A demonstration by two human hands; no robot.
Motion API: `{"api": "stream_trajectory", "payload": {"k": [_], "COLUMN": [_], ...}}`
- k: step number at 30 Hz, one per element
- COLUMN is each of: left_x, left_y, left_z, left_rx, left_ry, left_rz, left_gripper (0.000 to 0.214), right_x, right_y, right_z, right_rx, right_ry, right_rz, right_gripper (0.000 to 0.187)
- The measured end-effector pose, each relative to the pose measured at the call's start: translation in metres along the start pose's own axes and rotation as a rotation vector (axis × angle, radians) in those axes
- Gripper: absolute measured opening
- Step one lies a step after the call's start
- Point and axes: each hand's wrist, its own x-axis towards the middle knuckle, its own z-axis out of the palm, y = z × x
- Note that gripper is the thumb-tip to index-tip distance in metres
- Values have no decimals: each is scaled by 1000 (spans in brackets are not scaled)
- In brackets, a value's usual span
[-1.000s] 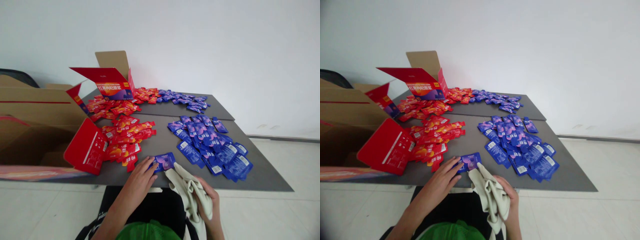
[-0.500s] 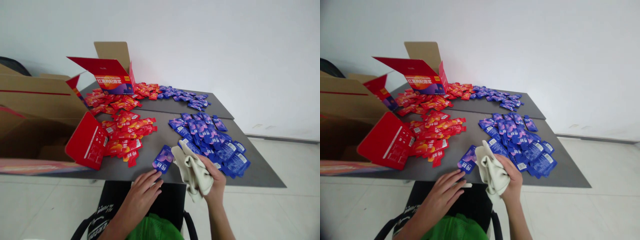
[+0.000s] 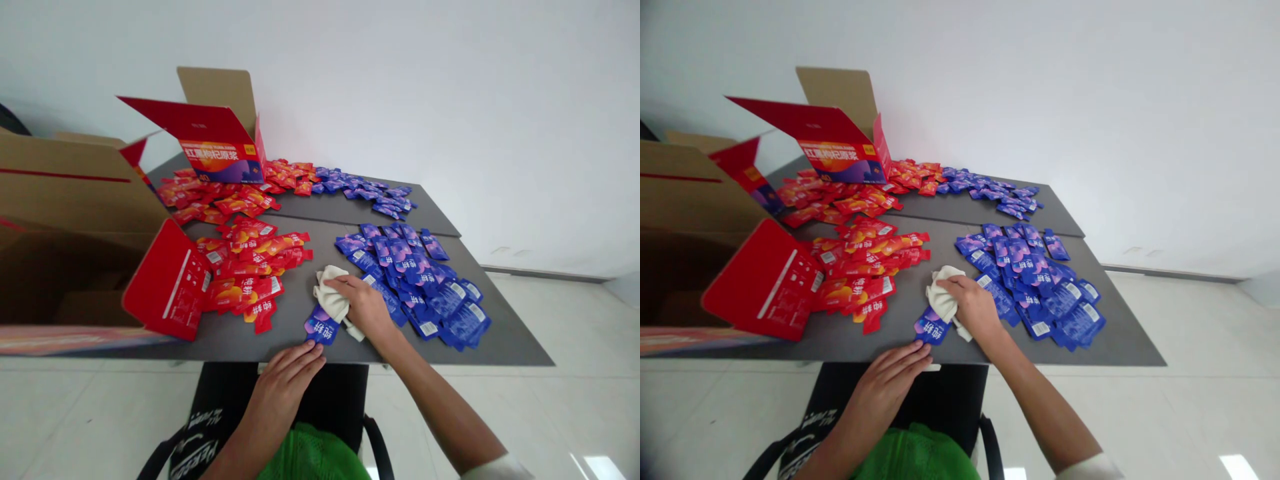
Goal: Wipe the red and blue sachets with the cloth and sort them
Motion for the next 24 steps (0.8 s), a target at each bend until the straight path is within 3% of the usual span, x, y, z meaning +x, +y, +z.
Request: {"api": "stream_trajectory", "payload": {"k": [2, 5, 7, 10, 14, 18, 22, 24], "left_x": [0, -1, -1, 0, 1, 3, 5, 6], "left_y": [0, 1, 2, 4, 2, 0, 3, 6], "left_z": [1, 2, 2, 2, 0, 0, 0, -1], "left_rx": [-11, -29, -38, -52, -62, -44, -51, -69], "left_ry": [8, 22, 40, 61, 29, 14, 24, 30], "left_rz": [-7, -2, -4, -26, -15, -6, -25, -46], "left_gripper": [46, 45, 43, 42, 42, 41, 39, 36], "right_x": [5, -9, -28, -48, -37, -7, -12, -28], "right_y": [-1, -20, -38, -52, -31, -6, -25, -44], "right_z": [-10, -19, -16, -1, 12, -3, -17, -13], "right_rx": [-10, 89, 150, 173, 151, 43, 103, 163], "right_ry": [57, 170, 125, -52, -58, 9, 128, 95], "right_rz": [17, 2, -47, -104, -25, 47, 12, -55], "right_gripper": [51, 49, 50, 52, 54, 52, 47, 47]}}
